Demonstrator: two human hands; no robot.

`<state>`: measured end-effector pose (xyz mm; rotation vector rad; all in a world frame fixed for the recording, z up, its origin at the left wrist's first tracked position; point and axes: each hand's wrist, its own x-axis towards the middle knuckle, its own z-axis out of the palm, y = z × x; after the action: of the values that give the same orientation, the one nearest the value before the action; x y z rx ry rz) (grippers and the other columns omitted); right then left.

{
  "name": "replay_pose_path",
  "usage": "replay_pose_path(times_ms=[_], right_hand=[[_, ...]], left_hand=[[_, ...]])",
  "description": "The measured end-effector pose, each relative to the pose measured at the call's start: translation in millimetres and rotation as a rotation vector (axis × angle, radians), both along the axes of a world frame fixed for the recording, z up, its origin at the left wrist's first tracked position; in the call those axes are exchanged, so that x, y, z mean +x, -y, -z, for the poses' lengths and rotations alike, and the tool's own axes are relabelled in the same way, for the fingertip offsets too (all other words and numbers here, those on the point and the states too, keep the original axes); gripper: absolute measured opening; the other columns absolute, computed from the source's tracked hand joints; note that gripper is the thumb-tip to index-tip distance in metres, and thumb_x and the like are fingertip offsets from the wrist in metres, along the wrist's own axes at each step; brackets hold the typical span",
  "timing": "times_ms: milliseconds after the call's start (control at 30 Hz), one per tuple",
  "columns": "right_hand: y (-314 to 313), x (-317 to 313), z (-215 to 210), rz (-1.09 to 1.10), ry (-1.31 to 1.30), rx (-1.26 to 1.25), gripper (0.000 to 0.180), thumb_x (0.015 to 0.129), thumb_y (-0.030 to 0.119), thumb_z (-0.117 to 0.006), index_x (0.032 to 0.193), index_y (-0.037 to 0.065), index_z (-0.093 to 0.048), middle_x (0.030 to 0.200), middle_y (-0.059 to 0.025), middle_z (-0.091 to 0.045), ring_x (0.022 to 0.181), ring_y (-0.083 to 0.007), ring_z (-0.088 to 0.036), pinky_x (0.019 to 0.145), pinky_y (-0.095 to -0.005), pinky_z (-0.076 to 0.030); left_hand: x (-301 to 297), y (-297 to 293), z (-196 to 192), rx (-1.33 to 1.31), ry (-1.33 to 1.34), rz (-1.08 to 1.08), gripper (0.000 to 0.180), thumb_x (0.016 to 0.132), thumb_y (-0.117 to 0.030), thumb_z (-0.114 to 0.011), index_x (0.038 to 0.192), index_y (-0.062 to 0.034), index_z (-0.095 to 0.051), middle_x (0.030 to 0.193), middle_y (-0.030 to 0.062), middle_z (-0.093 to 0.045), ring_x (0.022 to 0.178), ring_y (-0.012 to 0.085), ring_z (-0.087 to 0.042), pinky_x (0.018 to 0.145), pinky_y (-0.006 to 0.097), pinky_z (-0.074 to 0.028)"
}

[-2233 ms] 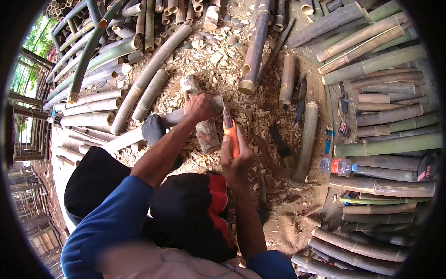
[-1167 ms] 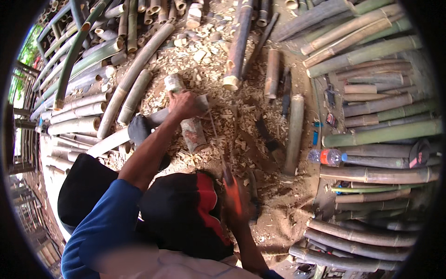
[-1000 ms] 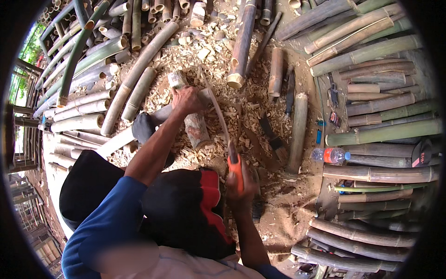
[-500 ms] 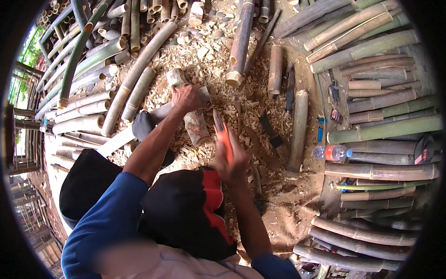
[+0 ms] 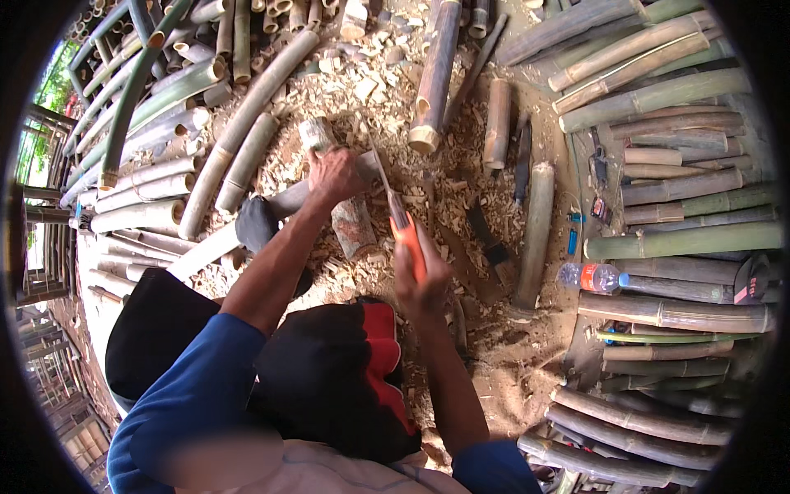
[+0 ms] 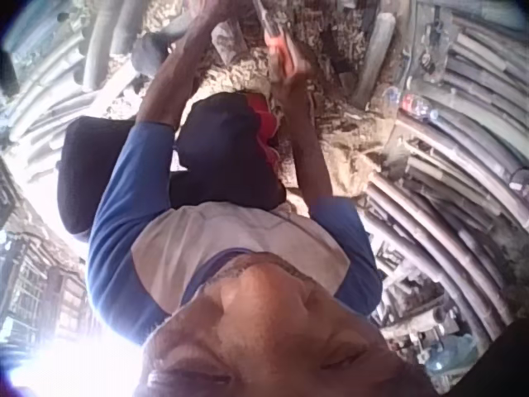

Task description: The person uses a hand saw to cut through sections of bamboo, then uses a small blade to split a section and peel away material from the interior.

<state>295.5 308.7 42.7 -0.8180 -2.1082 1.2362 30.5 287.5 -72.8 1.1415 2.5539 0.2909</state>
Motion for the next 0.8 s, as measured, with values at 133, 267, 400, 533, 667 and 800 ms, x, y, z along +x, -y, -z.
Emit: replay_pose_path(times_ms=[133,267,400,533,667,800], right_hand=[[-9.3,-13.7,-18.1,0.007,-0.042,0.072,0.045,0.094,0.02,-0.063,0.129,-0.008,-0.058,0.09,-0.0254,-0.068,0.08,-0.027,-0.069,0.073,-0.0379,-0.053],[10.1,49.4,-67.0,0.119,-0.12,-0.163,0.049,0.096,0.025,-0.06,0.132,-0.008,-0.057,0.096,-0.0173,-0.071,0.077,-0.0182,-0.065,0.069,-0.0324,-0.053],[56.9,159.3,-116.2,0.326,-0.384,-0.372,0.059,0.095,0.037,-0.057,0.132,-0.01,-0.056,0.094,-0.0111,-0.069,0.075,-0.0142,-0.065,0.064,-0.0285,-0.053],[81.2,273.2,-123.1,0.609,-0.066,-0.066,0.051,0.092,0.029,-0.059,0.127,-0.009,-0.059,0.091,-0.0127,-0.069,0.071,-0.0158,-0.065,0.066,-0.0277,-0.054],[107.2,343.9,-87.3,0.744,-0.04,-0.168,0.039,0.091,0.022,-0.061,0.118,-0.006,-0.064,0.089,-0.0078,-0.068,0.07,-0.0113,-0.061,0.062,-0.028,-0.05],[133.3,427.3,-33.5,1.051,-0.293,-0.417,0.024,0.087,0.021,-0.068,0.101,0.002,-0.067,0.082,-0.0016,-0.061,0.067,-0.0104,-0.055,0.058,-0.0264,-0.045]], left_hand=[[9.5,-14.6,-29.5,-0.075,0.044,-0.037,0.029,0.077,-0.036,-0.071,0.096,-0.0147,-0.076,0.111,0.011,-0.073,0.118,0.0287,-0.063,0.113,0.069,-0.019],[19.1,-8.4,-49.9,-0.164,0.083,-0.018,0.036,0.074,-0.038,-0.074,0.104,-0.0184,-0.076,0.113,0.0084,-0.072,0.114,0.0292,-0.065,0.114,0.069,-0.018],[-42.1,4.8,-15.9,0.013,0.199,0.008,0.078,0.06,-0.049,-0.086,0.123,-0.0083,-0.066,0.116,0.0145,-0.069,0.119,0.0312,-0.06,0.111,0.057,-0.034],[-30.2,8.8,-28.0,0.354,0.471,-0.053,0.086,0.063,-0.041,-0.091,0.133,-0.0033,-0.059,0.114,0.0192,-0.069,0.111,0.0299,-0.065,0.096,0.04,-0.053],[-83.7,43.7,-70.3,0.339,0.141,-0.008,0.067,0.067,-0.036,-0.09,0.12,-0.0022,-0.068,0.109,0.0173,-0.071,0.103,0.0281,-0.068,0.091,0.039,-0.055],[-132.1,89.4,-112.0,0.34,0.214,-0.042,0.055,0.069,-0.03,-0.09,0.112,-0.0014,-0.071,0.111,0.0136,-0.071,0.098,0.024,-0.068,0.086,0.038,-0.055]])
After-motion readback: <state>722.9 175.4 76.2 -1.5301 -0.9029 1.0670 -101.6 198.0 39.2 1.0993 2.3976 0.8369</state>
